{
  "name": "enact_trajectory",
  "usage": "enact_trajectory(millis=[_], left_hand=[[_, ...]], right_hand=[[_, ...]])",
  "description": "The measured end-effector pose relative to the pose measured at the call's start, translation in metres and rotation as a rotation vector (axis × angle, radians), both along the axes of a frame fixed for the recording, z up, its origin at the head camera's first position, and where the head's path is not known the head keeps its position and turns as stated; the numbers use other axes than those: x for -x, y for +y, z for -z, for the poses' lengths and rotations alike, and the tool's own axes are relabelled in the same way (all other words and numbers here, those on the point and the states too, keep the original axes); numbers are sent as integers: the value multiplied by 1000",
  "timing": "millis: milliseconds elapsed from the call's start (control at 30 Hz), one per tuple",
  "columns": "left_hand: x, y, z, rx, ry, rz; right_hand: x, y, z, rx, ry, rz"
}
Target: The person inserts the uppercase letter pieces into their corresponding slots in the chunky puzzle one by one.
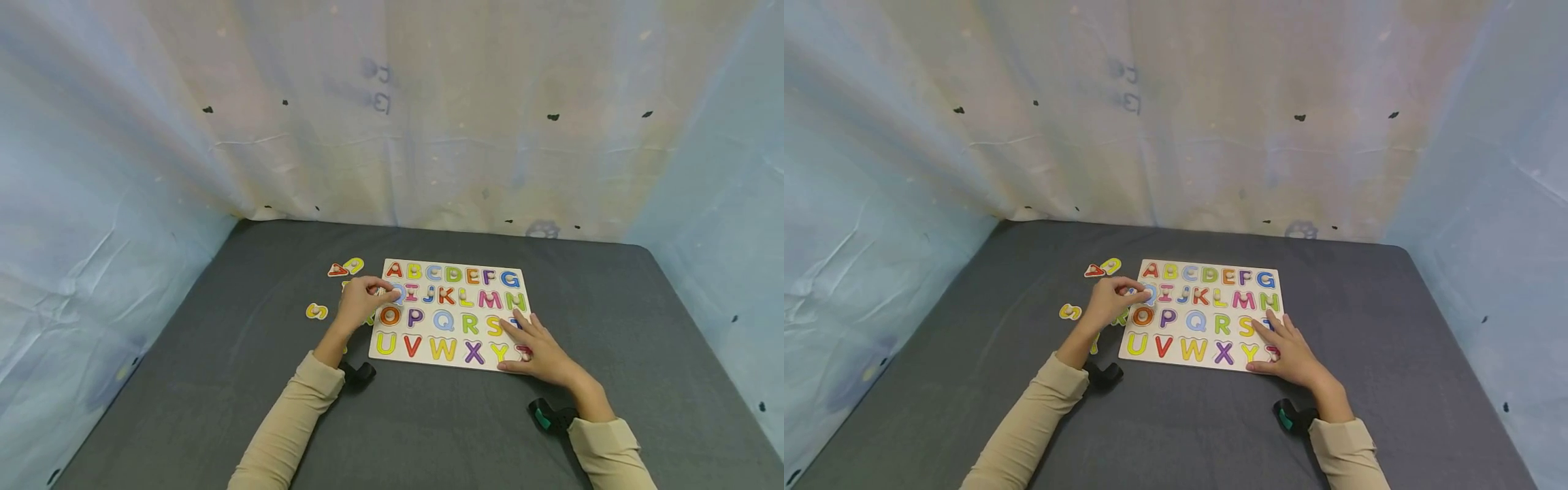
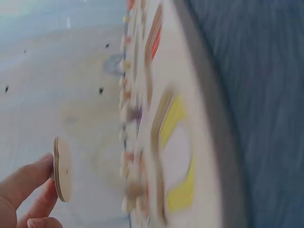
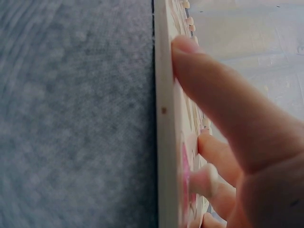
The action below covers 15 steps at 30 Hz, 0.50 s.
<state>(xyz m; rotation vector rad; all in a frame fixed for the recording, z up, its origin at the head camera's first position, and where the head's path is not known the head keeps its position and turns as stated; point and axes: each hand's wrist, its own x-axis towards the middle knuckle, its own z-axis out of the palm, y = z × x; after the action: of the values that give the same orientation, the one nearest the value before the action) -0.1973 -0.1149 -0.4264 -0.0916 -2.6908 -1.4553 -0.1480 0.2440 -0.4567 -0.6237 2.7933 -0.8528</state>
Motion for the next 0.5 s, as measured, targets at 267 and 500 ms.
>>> enact_trajectory(millis=[267,500], left_hand=[[-5,29,6,3,-59,-2],[-10,57,8,43,-127,9]], right_hand=[[0,0,-2,-3,-18,-2],[0,-1,-2,-8,-22,1]])
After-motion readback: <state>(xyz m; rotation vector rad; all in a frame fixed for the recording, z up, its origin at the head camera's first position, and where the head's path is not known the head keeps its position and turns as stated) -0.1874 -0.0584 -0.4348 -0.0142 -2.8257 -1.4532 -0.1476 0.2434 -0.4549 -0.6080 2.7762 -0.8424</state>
